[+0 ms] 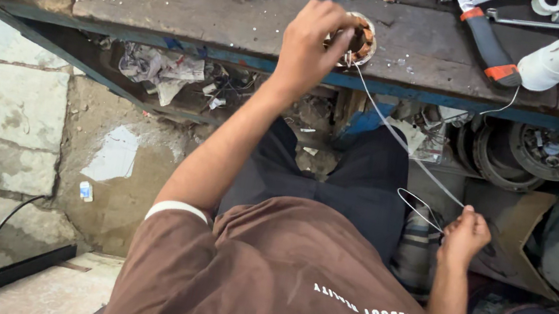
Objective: The person winds white insulated wire around a circular stator core placed on a workbench. They repeatedly pull the wire from a spool, loop it through the core slots, and tighten it by hand. The workbench contains various tools and parts, and the person remains seated throughout.
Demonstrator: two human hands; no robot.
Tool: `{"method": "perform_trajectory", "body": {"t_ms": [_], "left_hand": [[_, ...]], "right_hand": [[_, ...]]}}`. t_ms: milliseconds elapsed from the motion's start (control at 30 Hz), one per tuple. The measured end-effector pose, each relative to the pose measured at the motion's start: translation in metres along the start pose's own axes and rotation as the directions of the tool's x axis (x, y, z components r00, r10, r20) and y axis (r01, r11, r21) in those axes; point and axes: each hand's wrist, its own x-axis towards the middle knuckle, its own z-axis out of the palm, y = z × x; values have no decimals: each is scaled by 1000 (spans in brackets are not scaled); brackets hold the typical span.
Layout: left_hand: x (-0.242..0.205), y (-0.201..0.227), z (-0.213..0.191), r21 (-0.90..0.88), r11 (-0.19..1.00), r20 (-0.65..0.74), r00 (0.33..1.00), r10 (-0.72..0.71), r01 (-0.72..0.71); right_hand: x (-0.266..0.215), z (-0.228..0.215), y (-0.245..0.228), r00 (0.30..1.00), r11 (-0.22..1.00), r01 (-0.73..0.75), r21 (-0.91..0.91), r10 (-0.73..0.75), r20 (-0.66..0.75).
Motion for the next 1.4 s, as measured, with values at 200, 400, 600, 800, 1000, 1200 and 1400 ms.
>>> {"method": "perform_trajectory", "body": {"t_ms": [200,400,600,800,1000,1200,1400], "left_hand": [[-26,17,-7,56,996,-14,997,75,-74],[-28,6,0,50,995,9,997,81,-82],[-36,-5,10,43,995,-10,996,94,-94],[-38,-7,12,33,997,-43,996,72,-71],[-39,-2,12,55,997,-57,997,50,-46],[-39,9,18,118,992,-105,993,50,-38],[-49,5,28,170,984,-135,989,67,-43]], "right_hand": [[10,4,-6,995,996,-56,-65,50,-89],[5,1,-11,982,927,92,-365,-144,-118],[-5,-15,-14,991,928,68,-365,-105,-83],[-1,-11,-17,999,941,-10,-339,-8,-51],[11,-12,-18,998,978,28,-206,-39,-51],[31,-45,-55,989,735,-78,673,141,-38],[18,-79,-114,860,543,-302,784,-200,470]]}}
